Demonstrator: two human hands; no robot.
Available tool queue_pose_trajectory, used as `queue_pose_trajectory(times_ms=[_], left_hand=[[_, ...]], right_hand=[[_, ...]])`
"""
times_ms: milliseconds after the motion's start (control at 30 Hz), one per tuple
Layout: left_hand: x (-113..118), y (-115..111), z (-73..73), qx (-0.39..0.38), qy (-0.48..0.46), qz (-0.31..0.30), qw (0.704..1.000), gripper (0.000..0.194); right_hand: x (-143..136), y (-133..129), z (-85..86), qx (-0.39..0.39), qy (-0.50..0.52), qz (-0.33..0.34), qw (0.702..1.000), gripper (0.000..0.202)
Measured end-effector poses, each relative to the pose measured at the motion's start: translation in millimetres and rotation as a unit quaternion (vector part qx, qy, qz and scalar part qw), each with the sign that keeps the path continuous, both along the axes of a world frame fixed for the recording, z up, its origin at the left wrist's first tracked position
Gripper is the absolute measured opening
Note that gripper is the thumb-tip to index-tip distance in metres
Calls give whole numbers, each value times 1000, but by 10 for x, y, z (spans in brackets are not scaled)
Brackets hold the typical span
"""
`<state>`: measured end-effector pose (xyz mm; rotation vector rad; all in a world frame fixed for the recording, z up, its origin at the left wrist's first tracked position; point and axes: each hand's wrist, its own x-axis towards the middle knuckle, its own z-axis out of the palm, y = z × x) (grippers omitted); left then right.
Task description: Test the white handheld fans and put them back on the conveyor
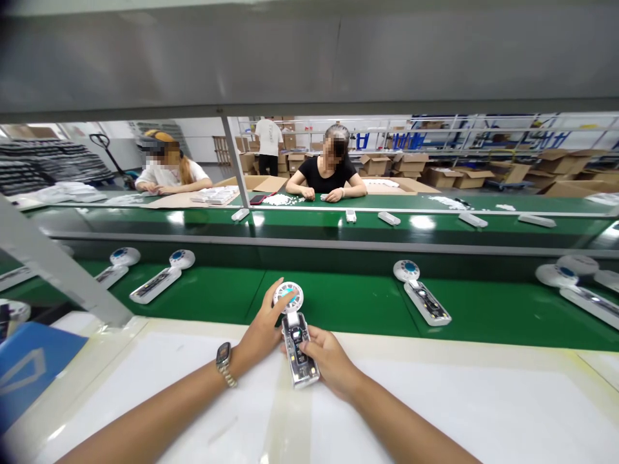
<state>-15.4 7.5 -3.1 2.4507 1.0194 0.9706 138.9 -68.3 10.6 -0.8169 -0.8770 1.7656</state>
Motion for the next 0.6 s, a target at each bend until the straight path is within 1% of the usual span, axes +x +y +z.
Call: queue_pose_trajectory(times_ms=[233, 333, 467, 600], left_hand=[[-2, 6, 6, -3, 10, -9, 1000, 70], [-4, -3, 22, 0, 11, -12, 1000, 68], [-10, -24, 52, 13, 20, -19, 1000, 64], [-7, -33, 63, 24, 32, -22, 999, 63]], right_hand=[[6, 11, -74, 13, -18, -5, 1000, 39], [-6, 5, -59, 20, -24, -15, 999, 41], [-32, -12, -14, 28, -22, -38, 999, 49], [-45, 1, -36, 24, -24, -57, 998, 48]])
